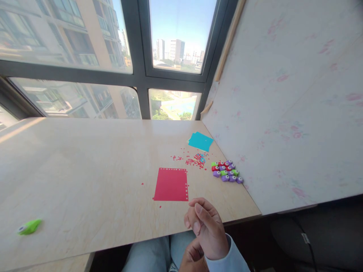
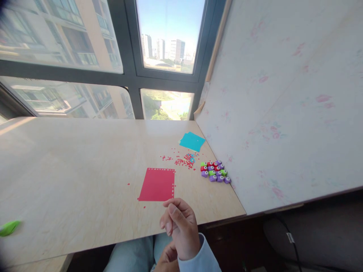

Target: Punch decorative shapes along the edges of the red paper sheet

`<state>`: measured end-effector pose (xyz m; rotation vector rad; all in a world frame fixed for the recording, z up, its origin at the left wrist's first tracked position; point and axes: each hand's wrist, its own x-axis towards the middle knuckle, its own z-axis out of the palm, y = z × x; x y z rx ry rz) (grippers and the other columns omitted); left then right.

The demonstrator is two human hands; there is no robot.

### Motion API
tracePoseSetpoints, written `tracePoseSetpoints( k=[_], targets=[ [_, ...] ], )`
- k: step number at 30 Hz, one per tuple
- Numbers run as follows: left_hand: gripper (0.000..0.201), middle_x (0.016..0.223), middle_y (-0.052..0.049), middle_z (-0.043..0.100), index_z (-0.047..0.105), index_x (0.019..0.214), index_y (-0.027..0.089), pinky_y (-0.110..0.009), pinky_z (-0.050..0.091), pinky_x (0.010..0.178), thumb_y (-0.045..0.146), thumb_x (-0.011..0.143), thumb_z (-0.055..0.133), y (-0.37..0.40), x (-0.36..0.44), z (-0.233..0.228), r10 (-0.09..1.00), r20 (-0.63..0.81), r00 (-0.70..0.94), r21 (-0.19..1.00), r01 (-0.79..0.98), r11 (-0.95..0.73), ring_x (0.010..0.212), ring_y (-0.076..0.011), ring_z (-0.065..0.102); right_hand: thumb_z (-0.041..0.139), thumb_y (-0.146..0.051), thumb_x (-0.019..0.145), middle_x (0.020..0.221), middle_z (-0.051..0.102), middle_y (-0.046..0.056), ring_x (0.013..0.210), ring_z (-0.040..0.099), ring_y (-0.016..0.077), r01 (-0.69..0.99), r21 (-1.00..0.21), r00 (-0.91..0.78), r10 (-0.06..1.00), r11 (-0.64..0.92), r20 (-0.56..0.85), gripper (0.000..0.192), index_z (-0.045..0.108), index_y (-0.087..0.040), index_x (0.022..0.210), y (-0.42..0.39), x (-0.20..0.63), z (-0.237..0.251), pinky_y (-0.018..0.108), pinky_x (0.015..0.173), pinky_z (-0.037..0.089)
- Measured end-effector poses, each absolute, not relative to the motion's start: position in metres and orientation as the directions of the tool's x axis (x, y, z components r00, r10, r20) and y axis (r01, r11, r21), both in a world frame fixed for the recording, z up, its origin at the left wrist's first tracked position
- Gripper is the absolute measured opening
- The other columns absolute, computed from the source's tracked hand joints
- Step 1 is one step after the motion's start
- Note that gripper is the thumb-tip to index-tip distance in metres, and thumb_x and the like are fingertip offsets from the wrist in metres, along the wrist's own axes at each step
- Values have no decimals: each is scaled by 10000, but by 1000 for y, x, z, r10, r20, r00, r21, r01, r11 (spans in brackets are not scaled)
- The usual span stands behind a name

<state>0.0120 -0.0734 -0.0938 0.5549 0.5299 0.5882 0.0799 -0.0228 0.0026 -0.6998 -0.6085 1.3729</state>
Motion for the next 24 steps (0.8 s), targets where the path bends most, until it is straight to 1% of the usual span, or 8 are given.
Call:
tracePoseSetpoints(
  k=[4, 7, 10, 13, 15, 18, 21, 24],
  targets=[
    [667, 636, -20, 573, 602, 797, 141, -208, 372, 570, 767, 608, 734, -73, 17, -90, 662, -330, 673, 750, -238, 617, 547, -88, 499, 716, -412, 841, 431, 416, -65, 429, 378, 54, -617, -782, 189, 981, 90, -36, 246, 723, -171, 891, -18, 92, 1, 217, 553, 419],
    [734, 562, -8, 497, 532, 655, 150, -216, 314, 547, 882, 641, 564, -69, 14, -83, 689, -380, 617, 859, -42, 511, 528, -84, 446, 733, -453, 802, 451, 438, -59, 457, 421, 72, -508, -855, 313, 947, 104, -71, 306, 703, -163, 894, -8, 113, -2, 224, 552, 420],
    [754, 582, -30, 521, 564, 642, 148, -238, 351, 599, 891, 703, 453, -55, -1, -68, 742, -373, 557, 916, 95, 390, 587, -113, 467, 729, -507, 751, 540, 526, -26, 510, 474, 99, -275, -961, 402, 911, 22, -94, 399, 679, -148, 918, 5, 148, -11, 232, 525, 399],
    [707, 638, -37, 556, 601, 680, 147, -239, 386, 640, 834, 758, 457, -31, -22, -52, 839, -341, 423, 940, 158, 302, 646, -134, 504, 682, -494, 715, 674, 603, 11, 545, 502, 121, 105, -989, 480, 876, -106, -43, 450, 669, -133, 983, 20, 189, -25, 263, 539, 419],
    [670, 652, -34, 565, 589, 674, 156, -238, 408, 644, 804, 781, 456, -13, -36, -43, 896, -287, 338, 955, 179, 238, 668, -146, 534, 616, -427, 727, 721, 621, 19, 573, 515, 134, 378, -910, 511, 858, -170, 52, 438, 666, -127, 1042, 30, 214, -34, 285, 588, 435],
    [606, 679, -38, 600, 583, 678, 169, -244, 437, 624, 743, 820, 455, 14, -54, -39, 964, -167, 206, 961, 253, 113, 680, -162, 569, 535, -323, 757, 709, 626, 11, 617, 556, 160, 629, -731, 473, 876, -264, 91, 490, 627, -109, 1188, 42, 237, -47, 313, 682, 442],
    [512, 723, -41, 640, 623, 723, 181, -272, 477, 654, 644, 868, 456, 35, -69, -46, 994, -13, 105, 919, 394, -29, 705, -177, 604, 499, -263, 805, 679, 613, 3, 671, 582, 182, 742, -590, 417, 908, -317, 37, 577, 525, -89, 1354, 48, 247, -56, 305, 693, 410],
    [388, 884, -61, 690, 676, 895, 197, -316, 531, 704, 527, 882, 473, 47, -80, -64, 986, 160, 53, 837, 523, -164, 765, -196, 645, 488, -245, 855, 670, 615, 9, 675, 583, 190, 774, -504, 425, 904, -384, -36, 574, 480, -85, 1406, 49, 249, -64, 295, 659, 365]
  ],
)
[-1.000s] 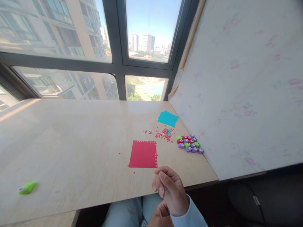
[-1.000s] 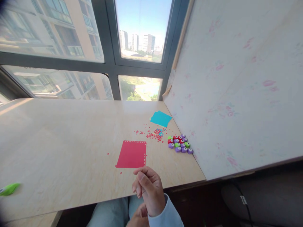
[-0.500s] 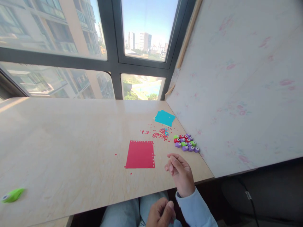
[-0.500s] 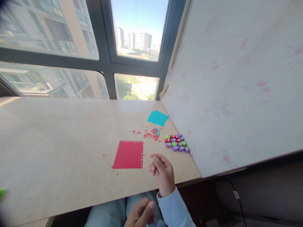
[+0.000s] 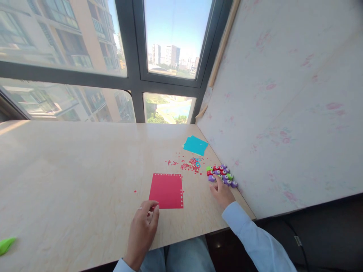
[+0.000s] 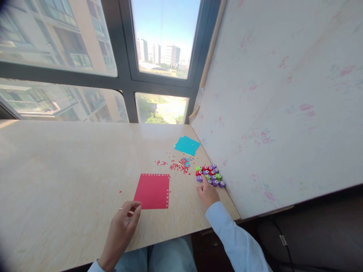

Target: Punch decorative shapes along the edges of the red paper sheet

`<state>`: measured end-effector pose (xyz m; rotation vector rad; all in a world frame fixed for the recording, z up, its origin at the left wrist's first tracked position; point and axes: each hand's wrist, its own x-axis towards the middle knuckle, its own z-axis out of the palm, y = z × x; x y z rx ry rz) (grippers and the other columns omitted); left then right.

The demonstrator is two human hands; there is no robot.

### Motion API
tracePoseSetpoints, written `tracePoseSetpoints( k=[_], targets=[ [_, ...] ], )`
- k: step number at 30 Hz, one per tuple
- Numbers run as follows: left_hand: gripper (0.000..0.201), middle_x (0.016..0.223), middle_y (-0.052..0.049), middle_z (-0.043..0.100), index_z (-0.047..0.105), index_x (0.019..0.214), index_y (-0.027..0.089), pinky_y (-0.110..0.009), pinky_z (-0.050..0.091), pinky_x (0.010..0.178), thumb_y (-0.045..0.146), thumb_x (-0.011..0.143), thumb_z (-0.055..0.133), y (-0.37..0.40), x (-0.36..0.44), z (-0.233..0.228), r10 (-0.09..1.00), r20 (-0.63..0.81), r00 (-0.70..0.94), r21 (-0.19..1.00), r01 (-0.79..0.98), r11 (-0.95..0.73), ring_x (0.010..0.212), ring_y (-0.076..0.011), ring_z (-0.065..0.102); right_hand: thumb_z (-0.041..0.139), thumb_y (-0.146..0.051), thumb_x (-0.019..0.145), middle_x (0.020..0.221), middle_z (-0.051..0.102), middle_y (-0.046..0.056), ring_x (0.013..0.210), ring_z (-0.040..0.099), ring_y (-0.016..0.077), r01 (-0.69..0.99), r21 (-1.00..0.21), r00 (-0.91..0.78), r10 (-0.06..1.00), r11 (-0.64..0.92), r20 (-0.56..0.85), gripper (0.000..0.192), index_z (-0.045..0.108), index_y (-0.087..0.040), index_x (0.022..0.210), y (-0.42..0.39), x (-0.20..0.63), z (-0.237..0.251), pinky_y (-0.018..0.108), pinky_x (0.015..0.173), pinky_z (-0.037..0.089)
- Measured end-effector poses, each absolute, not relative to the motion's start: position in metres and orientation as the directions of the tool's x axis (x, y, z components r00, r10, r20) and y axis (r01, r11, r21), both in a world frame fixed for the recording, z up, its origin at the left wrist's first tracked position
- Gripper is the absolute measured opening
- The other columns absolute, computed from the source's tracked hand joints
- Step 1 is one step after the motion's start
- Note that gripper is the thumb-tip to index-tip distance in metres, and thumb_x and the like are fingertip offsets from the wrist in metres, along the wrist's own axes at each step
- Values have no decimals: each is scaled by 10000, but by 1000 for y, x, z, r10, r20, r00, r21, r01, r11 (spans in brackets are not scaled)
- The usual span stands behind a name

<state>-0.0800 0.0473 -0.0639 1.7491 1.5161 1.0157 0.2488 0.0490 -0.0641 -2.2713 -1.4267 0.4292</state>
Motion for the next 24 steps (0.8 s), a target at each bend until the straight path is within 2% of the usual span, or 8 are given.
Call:
tracePoseSetpoints(
  k=[3, 5, 11, 16, 20, 24],
  targets=[
    [351, 1076, -92, 693, 657, 1104, 193, -351, 577, 761, 392, 894, 458, 53, -85, -84, 955, 284, 80, 729, 629, -269, 867, -210, 680, 481, -245, 889, 718, 647, 25, 723, 608, 199, 775, -473, 462, 887, -419, -30, 535, 485, -113, 1407, 48, 245, -72, 291, 665, 354],
    [351, 1147, -100, 683, 649, 1150, 189, -374, 592, 816, 328, 895, 453, 56, -86, -94, 932, 340, 123, 654, 681, -328, 942, -219, 688, 481, -250, 898, 779, 671, 40, 770, 627, 206, 777, -460, 488, 873, -430, 8, 534, 474, -130, 1418, 47, 241, -76, 289, 672, 359],
    [310, 1156, -87, 686, 680, 1113, 201, -384, 604, 861, 260, 896, 467, 61, -83, -101, 894, 408, 187, 517, 760, -395, 1009, -225, 682, 467, -279, 926, 891, 713, 88, 816, 661, 239, 759, -390, 579, 814, -521, 38, 582, 391, -120, 1481, 48, 228, -85, 301, 662, 365],
    [281, 1124, -87, 688, 703, 1042, 201, -368, 604, 837, 238, 899, 464, 61, -81, -97, 880, 425, 212, 481, 771, -418, 966, -219, 688, 454, -308, 944, 957, 725, 129, 764, 663, 248, 748, -333, 630, 772, -574, 87, 531, 447, -149, 1451, 48, 222, -89, 307, 640, 347],
    [263, 1063, -83, 690, 708, 952, 198, -351, 596, 811, 236, 903, 452, 59, -81, -96, 883, 414, 219, 510, 748, -425, 918, -208, 686, 484, -311, 921, 865, 719, 83, 726, 644, 216, 725, -421, 639, 761, -545, 114, 458, 545, -168, 1352, 49, 224, -90, 277, 614, 318],
    [258, 1057, -75, 690, 703, 955, 204, -349, 586, 813, 238, 898, 453, 58, -82, -93, 895, 383, 229, 549, 722, -420, 918, -206, 683, 509, -322, 865, 821, 704, 58, 693, 621, 192, 691, -549, 636, 756, -471, 153, 408, 625, -169, 1224, 48, 230, -92, 263, 607, 322]
  ],
)
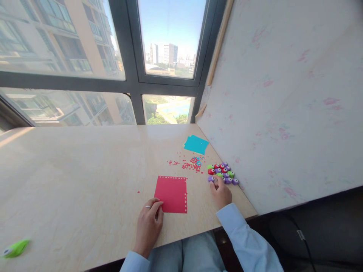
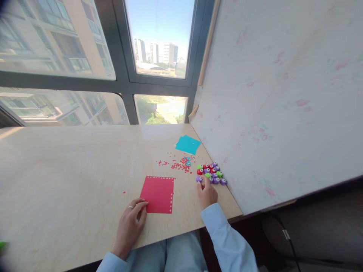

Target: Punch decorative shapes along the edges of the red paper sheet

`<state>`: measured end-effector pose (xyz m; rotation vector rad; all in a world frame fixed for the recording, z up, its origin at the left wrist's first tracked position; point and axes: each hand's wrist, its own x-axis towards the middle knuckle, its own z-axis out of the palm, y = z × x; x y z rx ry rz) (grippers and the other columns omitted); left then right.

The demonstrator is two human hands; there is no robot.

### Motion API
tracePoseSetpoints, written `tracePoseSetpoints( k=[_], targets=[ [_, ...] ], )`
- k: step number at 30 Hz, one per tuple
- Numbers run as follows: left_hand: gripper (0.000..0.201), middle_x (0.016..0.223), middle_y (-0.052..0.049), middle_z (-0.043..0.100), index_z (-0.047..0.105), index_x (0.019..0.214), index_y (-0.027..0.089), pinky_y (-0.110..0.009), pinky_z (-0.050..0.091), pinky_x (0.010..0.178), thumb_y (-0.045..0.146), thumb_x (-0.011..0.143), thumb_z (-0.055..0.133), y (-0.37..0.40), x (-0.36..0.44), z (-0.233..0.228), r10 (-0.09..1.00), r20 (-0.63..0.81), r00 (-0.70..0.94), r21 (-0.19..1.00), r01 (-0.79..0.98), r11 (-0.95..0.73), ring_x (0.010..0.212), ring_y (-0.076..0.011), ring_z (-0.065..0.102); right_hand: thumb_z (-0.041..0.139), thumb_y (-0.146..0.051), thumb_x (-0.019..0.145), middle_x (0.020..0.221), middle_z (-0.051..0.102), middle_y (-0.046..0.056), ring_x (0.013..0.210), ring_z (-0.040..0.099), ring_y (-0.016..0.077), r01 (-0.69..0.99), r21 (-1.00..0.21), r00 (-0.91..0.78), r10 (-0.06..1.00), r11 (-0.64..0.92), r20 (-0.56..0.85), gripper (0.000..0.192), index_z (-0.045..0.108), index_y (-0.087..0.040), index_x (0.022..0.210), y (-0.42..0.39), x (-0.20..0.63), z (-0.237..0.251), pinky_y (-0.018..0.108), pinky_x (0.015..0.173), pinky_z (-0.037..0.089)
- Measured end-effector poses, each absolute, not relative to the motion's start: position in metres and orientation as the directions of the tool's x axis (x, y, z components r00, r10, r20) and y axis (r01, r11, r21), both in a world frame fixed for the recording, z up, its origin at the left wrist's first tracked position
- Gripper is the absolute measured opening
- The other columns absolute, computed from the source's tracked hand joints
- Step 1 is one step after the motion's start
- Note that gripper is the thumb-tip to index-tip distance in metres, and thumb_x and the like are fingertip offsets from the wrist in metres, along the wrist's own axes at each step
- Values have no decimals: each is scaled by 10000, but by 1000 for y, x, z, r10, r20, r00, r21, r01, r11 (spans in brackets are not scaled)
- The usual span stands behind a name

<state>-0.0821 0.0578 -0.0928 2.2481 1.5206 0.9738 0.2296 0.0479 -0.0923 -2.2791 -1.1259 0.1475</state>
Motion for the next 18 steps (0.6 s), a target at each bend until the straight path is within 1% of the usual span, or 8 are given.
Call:
tracePoseSetpoints(
  k=[4, 7, 14, 18],
  targets=[
    [271, 1056, -82, 689, 707, 943, 198, -349, 579, 796, 251, 893, 446, 59, -82, -90, 905, 354, 236, 570, 713, -409, 889, -204, 686, 499, -384, 846, 695, 665, 29, 661, 598, 190, 661, -624, 634, 754, -417, 169, 400, 659, -178, 1149, 48, 233, -95, 260, 607, 340],
    [280, 1049, -84, 691, 707, 932, 192, -356, 575, 791, 255, 888, 438, 60, -82, -90, 914, 332, 234, 585, 709, -394, 873, -205, 686, 504, -406, 850, 698, 673, 29, 674, 603, 195, 657, -634, 623, 767, -408, 152, 403, 667, -183, 1143, 48, 233, -95, 266, 625, 354],
    [289, 1016, -84, 702, 712, 922, 191, -345, 569, 785, 274, 874, 439, 59, -83, -86, 921, 320, 220, 616, 691, -379, 864, -202, 681, 519, -374, 888, 814, 718, 62, 735, 635, 206, 696, -548, 610, 785, -465, 109, 418, 655, -193, 1239, 51, 231, -93, 271, 640, 352],
    [289, 1009, -84, 704, 712, 914, 187, -340, 566, 787, 263, 868, 437, 59, -82, -86, 919, 328, 218, 613, 691, -383, 857, -198, 680, 531, -423, 895, 800, 715, 63, 722, 626, 202, 697, -532, 616, 781, -481, 101, 422, 673, -210, 1230, 51, 231, -93, 267, 632, 354]
  ],
)
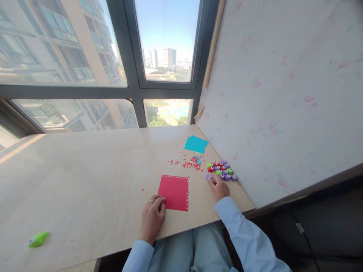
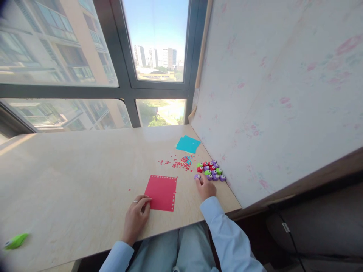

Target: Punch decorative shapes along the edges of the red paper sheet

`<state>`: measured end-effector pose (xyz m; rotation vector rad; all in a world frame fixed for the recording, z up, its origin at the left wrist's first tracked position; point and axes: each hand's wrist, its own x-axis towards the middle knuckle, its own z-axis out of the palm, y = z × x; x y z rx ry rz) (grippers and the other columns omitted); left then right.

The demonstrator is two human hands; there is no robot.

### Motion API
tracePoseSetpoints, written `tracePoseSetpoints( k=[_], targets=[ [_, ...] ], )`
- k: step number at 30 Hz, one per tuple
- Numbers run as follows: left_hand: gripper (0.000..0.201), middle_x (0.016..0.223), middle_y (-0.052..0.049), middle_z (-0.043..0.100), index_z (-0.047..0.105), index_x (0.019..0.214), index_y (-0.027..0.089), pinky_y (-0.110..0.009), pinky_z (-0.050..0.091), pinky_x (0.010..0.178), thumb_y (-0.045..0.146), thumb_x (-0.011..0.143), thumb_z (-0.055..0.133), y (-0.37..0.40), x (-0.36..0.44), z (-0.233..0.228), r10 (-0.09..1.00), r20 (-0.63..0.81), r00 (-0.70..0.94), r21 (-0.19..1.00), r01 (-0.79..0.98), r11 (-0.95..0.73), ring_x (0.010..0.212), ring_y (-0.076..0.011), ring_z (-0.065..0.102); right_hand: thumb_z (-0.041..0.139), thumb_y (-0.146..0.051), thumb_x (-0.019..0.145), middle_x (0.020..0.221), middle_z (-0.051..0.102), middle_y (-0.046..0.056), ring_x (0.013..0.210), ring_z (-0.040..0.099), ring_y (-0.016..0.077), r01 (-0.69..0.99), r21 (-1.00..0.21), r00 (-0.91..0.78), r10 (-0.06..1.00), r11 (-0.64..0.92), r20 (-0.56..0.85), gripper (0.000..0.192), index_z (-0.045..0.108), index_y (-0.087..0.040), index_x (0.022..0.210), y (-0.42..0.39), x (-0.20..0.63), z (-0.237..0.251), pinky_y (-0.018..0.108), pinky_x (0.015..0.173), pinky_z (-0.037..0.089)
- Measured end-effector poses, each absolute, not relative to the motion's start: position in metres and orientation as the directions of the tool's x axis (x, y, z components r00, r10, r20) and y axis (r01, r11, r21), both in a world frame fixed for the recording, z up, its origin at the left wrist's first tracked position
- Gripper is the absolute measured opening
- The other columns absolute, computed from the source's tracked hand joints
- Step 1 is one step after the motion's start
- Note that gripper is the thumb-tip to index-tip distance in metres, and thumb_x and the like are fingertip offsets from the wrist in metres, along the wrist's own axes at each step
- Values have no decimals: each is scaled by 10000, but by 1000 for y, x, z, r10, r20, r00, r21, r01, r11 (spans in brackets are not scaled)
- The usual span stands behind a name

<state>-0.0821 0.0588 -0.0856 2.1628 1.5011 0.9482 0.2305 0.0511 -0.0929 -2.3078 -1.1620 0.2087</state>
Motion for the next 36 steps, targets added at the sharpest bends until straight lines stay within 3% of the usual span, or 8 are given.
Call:
tracePoseSetpoints(
  k=[5, 8, 14, 18, 24, 29, 33, 36],
  targets=[
    [290, 1004, -81, 699, 707, 922, 191, -329, 565, 768, 264, 869, 432, 58, -82, -86, 921, 331, 207, 628, 680, -379, 838, -192, 676, 567, -503, 841, 733, 695, 54, 683, 609, 188, 673, -614, 612, 776, -412, 150, 422, 729, -188, 1070, 51, 234, -100, 259, 637, 387],
    [285, 1046, -86, 689, 702, 947, 188, -325, 572, 777, 268, 860, 443, 57, -82, -86, 928, 333, 167, 671, 649, -358, 862, -189, 683, 516, -623, 824, 692, 681, 67, 640, 596, 186, 668, -674, 590, 776, -316, 221, 545, 740, -150, 974, 51, 238, -106, 273, 652, 417],
    [271, 1073, -89, 669, 707, 935, 193, -309, 577, 752, 280, 848, 466, 55, -84, -88, 943, 320, 94, 743, 592, -311, 854, -176, 682, 446, -742, 816, 778, 718, 125, 682, 628, 209, 653, -731, 534, 804, -196, 261, 716, 739, -112, 990, 51, 242, -110, 311, 702, 475],
    [260, 1059, -92, 668, 708, 923, 191, -295, 572, 748, 283, 850, 477, 53, -86, -88, 946, 315, 79, 761, 574, -301, 854, -174, 676, 429, -694, 868, 963, 723, 157, 787, 640, 217, 694, -715, 452, 824, -85, 341, 684, 730, -96, 1009, 51, 240, -108, 336, 795, 497],
    [255, 1027, -79, 672, 706, 922, 195, -295, 555, 737, 281, 847, 478, 50, -85, -88, 953, 299, 55, 760, 590, -272, 836, -174, 668, 428, -679, 891, 768, 654, 98, 703, 590, 206, 781, -620, 390, 835, -77, 388, 676, 719, -92, 1058, 51, 238, -113, 337, 727, 490],
    [258, 972, -58, 651, 698, 915, 204, -298, 532, 680, 331, 867, 478, 50, -88, -82, 974, 226, 27, 757, 624, -193, 697, -149, 613, 475, -619, 915, 751, 638, 75, 689, 591, 203, 808, -582, 385, 828, -89, 408, 553, 717, -137, 1037, 50, 240, -119, 337, 690, 489],
    [329, 1068, -69, 632, 646, 1096, 198, -340, 553, 709, 380, 897, 457, 54, -97, -71, 982, 85, 171, 689, 701, -182, 683, -154, 624, 528, -573, 917, 933, 664, 112, 856, 628, 231, 814, -580, 344, 792, 16, 504, 453, 719, -172, 1004, 49, 239, -116, 377, 799, 529],
    [384, 1171, -93, 610, 589, 1205, 197, -374, 570, 736, 408, 922, 439, 61, -99, -60, 961, 2, 277, 590, 775, -224, 792, -196, 670, 583, -522, 902, 1042, 653, 132, 965, 629, 240, 769, -635, 373, 758, 70, 535, 377, 697, -176, 999, 48, 236, -110, 352, 761, 550]
  ],
)
